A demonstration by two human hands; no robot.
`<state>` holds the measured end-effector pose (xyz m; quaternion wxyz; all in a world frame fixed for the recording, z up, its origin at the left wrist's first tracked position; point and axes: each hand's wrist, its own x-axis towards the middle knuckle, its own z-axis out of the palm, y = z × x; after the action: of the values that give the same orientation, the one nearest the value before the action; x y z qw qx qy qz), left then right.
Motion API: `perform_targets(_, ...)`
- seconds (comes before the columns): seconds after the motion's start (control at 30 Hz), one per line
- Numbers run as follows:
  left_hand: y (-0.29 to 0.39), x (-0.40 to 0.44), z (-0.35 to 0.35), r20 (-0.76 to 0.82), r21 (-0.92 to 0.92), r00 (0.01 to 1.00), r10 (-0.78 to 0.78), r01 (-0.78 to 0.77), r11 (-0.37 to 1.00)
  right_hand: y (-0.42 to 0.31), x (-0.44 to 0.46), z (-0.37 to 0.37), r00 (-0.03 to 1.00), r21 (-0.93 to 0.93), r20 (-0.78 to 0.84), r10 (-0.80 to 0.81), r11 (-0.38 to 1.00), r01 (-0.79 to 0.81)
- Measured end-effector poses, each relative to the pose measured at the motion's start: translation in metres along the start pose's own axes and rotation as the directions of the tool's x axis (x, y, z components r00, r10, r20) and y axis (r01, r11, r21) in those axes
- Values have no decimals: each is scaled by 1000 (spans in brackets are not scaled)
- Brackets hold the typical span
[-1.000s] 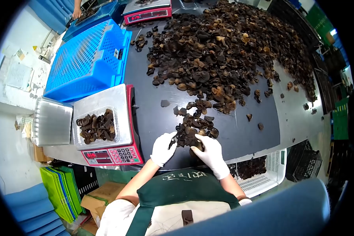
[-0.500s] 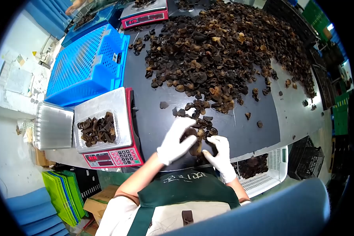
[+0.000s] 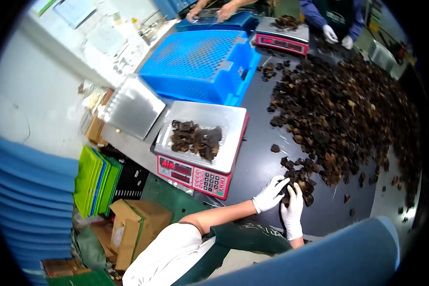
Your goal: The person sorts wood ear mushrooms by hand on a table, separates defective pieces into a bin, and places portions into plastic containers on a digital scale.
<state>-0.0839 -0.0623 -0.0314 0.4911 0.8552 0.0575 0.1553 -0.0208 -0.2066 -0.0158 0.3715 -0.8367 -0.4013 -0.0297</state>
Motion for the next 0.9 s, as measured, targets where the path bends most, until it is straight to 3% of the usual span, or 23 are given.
perform_targets(0.07,-1,-1,2,-71,-27,997,37,-39,999,-1,9,-8,1000,160,0,25,987,-24)
perform_targets(0.17,20,3,-17,-103,-333,988,-119,79,940,-30,30,-14,998,371,-36,44,928,-27)
perform_targets(0.27,48,11,-61,-201,-426,970,-137,39,904,-64,62,-12,995,608,-25,98,792,-63)
perform_targets(0.3,58,14,-83,-245,-423,962,-121,7,906,-84,78,-13,998,614,-50,40,790,-1)
perform_targets(0.47,79,14,-227,-421,54,898,130,-118,992,-177,163,14,934,554,-69,-351,765,329)
perform_targets(0.53,58,4,-275,-433,139,892,130,-76,987,-209,187,38,918,593,90,-385,761,261)
perform_targets(0.6,41,-3,-321,-427,208,891,152,-67,976,-237,207,69,874,523,69,-482,763,379)
perform_targets(0.67,23,-14,-355,-399,196,915,64,17,980,-250,226,104,818,534,92,-567,722,441)
perform_targets(0.73,-7,-21,-382,-279,466,952,123,22,884,-269,237,109,772,335,282,-570,813,477)
perform_targets(0.8,-30,-30,-385,-233,612,967,105,62,788,-270,235,122,737,123,443,-510,849,514)
perform_targets(0.9,-45,-43,-389,-179,588,981,69,51,807,-272,229,118,725,38,506,-467,852,523)
